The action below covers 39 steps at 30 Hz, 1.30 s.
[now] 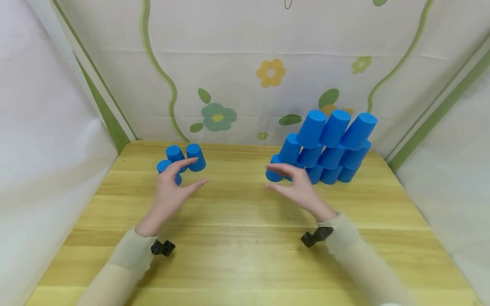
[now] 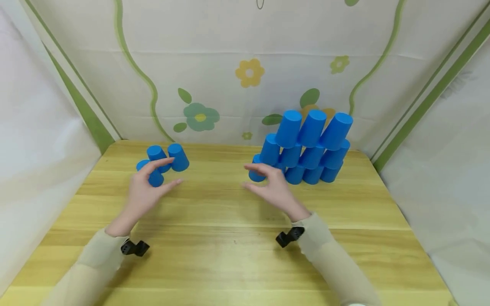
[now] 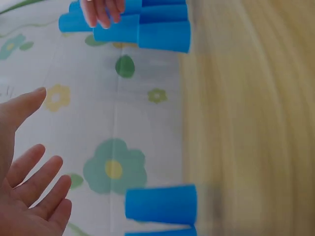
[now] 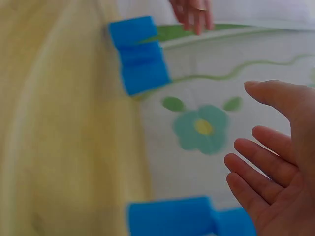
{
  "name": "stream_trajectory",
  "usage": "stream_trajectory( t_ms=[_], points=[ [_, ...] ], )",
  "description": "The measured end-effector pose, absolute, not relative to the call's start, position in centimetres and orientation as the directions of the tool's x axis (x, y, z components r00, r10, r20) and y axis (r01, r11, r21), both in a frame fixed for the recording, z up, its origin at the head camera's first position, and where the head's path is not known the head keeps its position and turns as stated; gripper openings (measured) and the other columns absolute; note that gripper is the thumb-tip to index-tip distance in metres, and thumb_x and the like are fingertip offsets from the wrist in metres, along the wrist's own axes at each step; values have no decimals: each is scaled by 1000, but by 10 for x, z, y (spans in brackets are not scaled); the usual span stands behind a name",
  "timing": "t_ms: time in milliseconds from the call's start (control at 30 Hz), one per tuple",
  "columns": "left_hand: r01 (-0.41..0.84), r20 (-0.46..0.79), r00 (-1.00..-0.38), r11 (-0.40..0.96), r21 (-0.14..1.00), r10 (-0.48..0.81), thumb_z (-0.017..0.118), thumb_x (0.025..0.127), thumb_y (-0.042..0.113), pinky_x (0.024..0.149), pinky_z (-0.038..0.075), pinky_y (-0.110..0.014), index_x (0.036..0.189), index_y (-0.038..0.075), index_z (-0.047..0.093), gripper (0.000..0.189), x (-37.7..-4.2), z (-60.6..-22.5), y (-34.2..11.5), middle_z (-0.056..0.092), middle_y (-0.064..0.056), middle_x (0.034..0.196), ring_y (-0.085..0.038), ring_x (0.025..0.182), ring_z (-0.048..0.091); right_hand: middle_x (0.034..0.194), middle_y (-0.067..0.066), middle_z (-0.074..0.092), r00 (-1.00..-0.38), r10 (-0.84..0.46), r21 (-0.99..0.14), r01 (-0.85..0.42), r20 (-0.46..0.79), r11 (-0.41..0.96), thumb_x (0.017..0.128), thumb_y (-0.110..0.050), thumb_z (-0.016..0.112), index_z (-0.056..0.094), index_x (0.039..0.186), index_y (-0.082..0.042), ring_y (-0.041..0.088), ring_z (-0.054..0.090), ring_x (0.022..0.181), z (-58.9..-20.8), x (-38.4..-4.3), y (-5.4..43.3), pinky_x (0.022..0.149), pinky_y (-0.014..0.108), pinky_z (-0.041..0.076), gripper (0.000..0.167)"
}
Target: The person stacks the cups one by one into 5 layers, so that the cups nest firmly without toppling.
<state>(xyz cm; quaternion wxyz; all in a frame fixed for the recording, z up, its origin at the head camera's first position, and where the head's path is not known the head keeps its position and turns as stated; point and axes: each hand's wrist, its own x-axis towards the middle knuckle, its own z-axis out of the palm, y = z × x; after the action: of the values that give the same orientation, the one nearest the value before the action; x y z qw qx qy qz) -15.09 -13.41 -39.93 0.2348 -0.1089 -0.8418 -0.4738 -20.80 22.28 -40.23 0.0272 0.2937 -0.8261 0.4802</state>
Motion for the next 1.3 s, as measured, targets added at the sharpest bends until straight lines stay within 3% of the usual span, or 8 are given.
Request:
stream_trajectory(
  t_ms=[133,300,500,733,967,1067,1300],
  points=[
    [350,510,-836,519,780,-203,89,81,12,107,39,-60,135,8,64,59,-146,-406,-161,60,-10,137,-33,129,51,138,5,63,-811,-530,-810,-472,245,348,92,-29,80,63,139,-14,24,57,127,-429,-217,185,107,52,45,52],
    [177,382,-852,490,854,-358,88,83,18,109,41,-53,144,4,53,71,-146,-420,-187,54,-13,143,-37,128,51,146,6,56,-807,-564,-843,-420,177,337,91,-33,81,56,146,-14,26,52,133,-447,-231,138,110,43,43,63],
    [36,244,-897,488,872,-370,86,85,29,104,47,-51,145,2,51,74,-159,-440,-206,56,-16,141,-38,123,58,157,-2,41,-800,-583,-832,-417,145,366,87,-38,83,41,156,-18,21,41,141,-447,-258,78,112,38,41,84],
    [-12,196,-906,486,874,-375,86,82,42,99,52,-47,141,4,56,76,-171,-445,-213,61,-17,134,-34,117,63,165,5,27,-803,-579,-794,-443,144,417,85,-37,85,21,163,-14,32,36,145,-439,-289,25,114,44,37,103],
    [-3,180,-926,481,877,-332,85,85,38,97,53,-49,139,-1,55,72,-173,-446,-214,62,-23,131,-39,115,64,166,1,26,-825,-556,-787,-410,104,461,87,-41,82,22,163,-15,24,32,148,-438,-302,-4,117,45,32,100],
    [6,182,-937,506,863,-299,84,87,32,96,53,-50,136,-3,55,67,-171,-448,-213,62,-26,130,-41,114,65,163,3,32,-821,-563,-792,-404,93,458,89,-41,80,24,163,-16,25,37,145,-438,-298,-14,116,46,35,96],
    [51,187,-959,515,856,-215,83,88,31,96,53,-52,138,-3,52,67,-176,-447,-205,61,-26,130,-42,115,64,140,2,59,-850,-494,-818,-411,183,404,96,-33,74,50,148,-17,21,57,125,-443,-293,-26,102,38,50,58]
  ],
)
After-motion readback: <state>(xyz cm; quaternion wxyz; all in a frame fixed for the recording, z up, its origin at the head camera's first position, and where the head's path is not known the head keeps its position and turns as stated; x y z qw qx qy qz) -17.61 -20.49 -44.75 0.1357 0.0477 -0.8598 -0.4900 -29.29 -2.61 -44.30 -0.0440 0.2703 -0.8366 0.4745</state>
